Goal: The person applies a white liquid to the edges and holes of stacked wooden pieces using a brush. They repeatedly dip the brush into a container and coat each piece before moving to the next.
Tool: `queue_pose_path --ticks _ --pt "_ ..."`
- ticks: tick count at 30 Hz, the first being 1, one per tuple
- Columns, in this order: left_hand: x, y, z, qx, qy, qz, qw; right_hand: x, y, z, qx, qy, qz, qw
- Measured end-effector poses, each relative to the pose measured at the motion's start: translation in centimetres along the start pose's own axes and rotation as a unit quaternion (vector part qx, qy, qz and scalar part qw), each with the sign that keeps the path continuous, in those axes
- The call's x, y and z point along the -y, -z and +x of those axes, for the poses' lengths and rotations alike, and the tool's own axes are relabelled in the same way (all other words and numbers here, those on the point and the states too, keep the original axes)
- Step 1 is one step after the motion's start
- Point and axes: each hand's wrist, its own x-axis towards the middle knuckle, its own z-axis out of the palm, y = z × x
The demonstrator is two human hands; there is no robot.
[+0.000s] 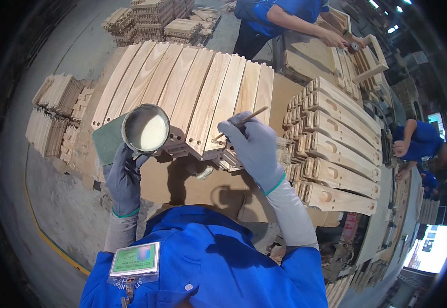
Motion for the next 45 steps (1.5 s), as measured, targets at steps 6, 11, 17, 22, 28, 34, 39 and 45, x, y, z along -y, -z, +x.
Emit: queue_pose_path --ticks 6,11,17,22,28,34,39,45 --pt "0.4 1.5 -0.2 0.020 -0.019 0.116 0.993 -0.4 0.0 0.3 0.025 0.065 -0.068 0.995" --pt "0.1 1.0 0.0 0.000 0.005 0.016 1.000 0.0 0.7 0.1 0.039 0.048 -0.089 0.994" --pt "0.2 1.0 0.1 -0.005 0.006 0.035 0.999 -0.1 0.8 -0.3 0.074 0.151 -0.204 0.965" --pt "0.4 1.7 0.0 -0.002 -0.007 0.078 0.997 1.0 0.4 -0.2 0.062 0.068 -0.135 0.987" --pt "0.4 2.5 -0.2 0.040 -0.005 0.126 0.991 0.5 -0.6 0.5 0.107 0.097 -0.136 0.980" --pt "0.2 0.9 -0.3 0.050 0.011 0.082 0.995 0.1 -0.2 0.7 0.099 0.087 -0.135 0.982" --pt "0.9 0.8 -0.3 0.101 0.004 0.118 0.988 2.7 0.6 -0.3 0.066 -0.003 -0.101 0.993" --pt "0.6 -0.9 -1.2 0.096 0.008 0.016 0.995 6.7 1.8 -4.1 0.072 0.108 0.199 0.971"
